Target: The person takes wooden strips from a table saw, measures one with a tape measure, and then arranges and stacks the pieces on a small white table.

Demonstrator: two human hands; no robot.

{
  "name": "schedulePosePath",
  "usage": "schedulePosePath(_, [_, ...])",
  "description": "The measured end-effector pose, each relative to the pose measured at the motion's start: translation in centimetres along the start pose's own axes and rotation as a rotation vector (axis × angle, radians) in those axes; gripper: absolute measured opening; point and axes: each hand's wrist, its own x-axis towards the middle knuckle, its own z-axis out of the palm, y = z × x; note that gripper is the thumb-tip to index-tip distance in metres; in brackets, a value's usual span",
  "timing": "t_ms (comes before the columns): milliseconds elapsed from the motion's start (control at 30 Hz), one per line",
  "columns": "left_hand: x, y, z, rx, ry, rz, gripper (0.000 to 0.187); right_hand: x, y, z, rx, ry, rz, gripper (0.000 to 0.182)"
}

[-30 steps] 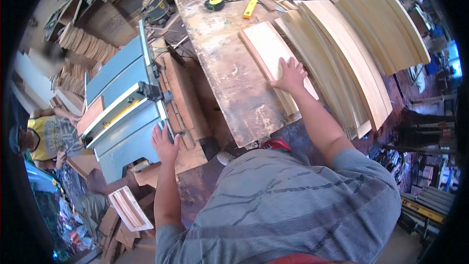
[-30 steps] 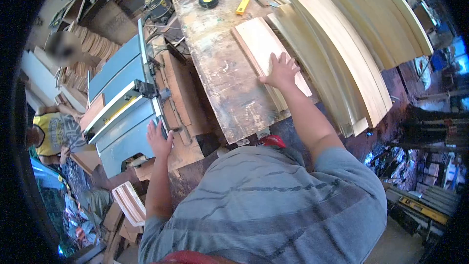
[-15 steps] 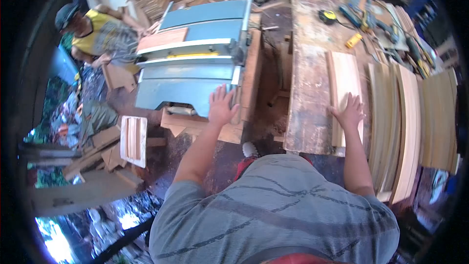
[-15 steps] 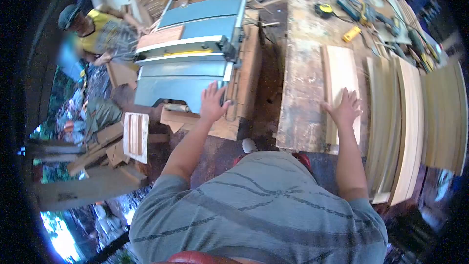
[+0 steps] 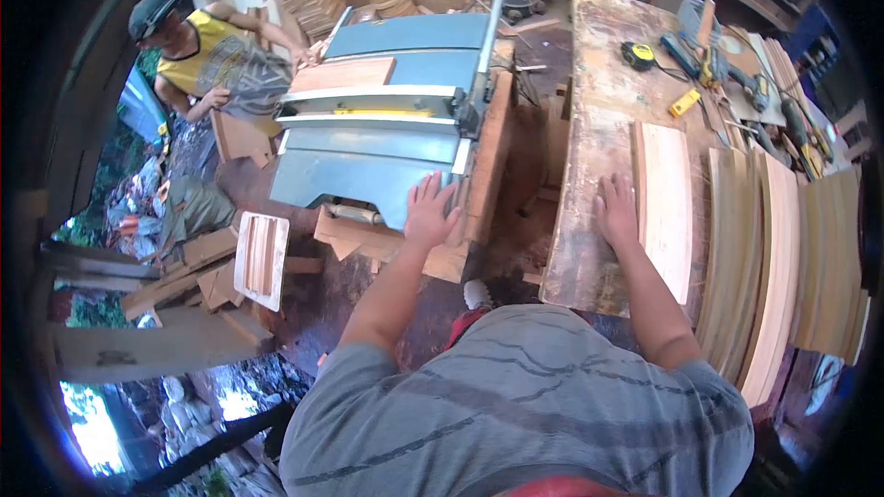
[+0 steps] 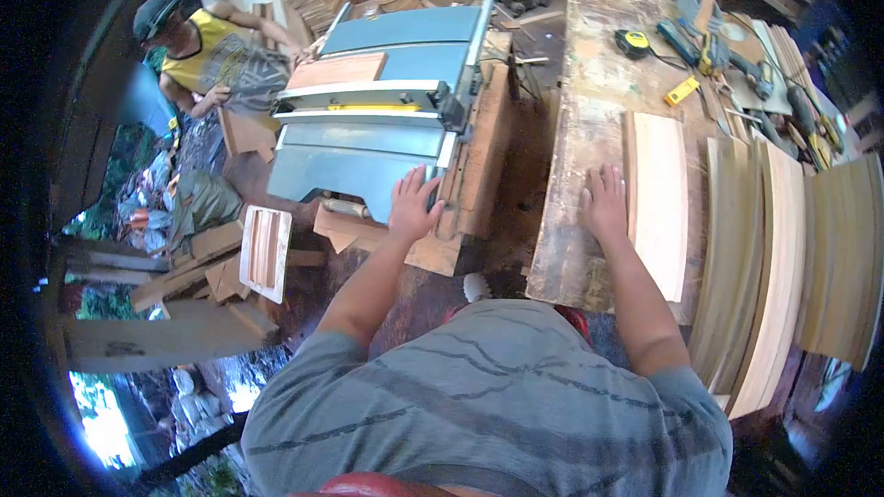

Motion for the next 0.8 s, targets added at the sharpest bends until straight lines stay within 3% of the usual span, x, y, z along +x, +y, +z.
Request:
schedulePosePath(167, [0.2,-0.6,1.0,0.011,0.043,0.035,0.053,0.4,0.4,-0.1,0.028,0.024,0.099,0.051])
schedulePosePath(400, [0.2,-0.1,0.5,0.032,0.062,0.024,0.052,0.5,0.6,-0.2,0.066,0.130,0.058,0.049])
schedulePosePath(600, [0.2,0.1,0.2,-0.003,0.059,0.027,0.052,0.6,4.4,0.2,-0.038,0.189,0.096,0.052])
schedulePosePath(800, [0.2,0.0,0.4,0.030,0.071,0.036,0.055,0.7,4.2,0.1,-0.047,0.132,0.143,0.055])
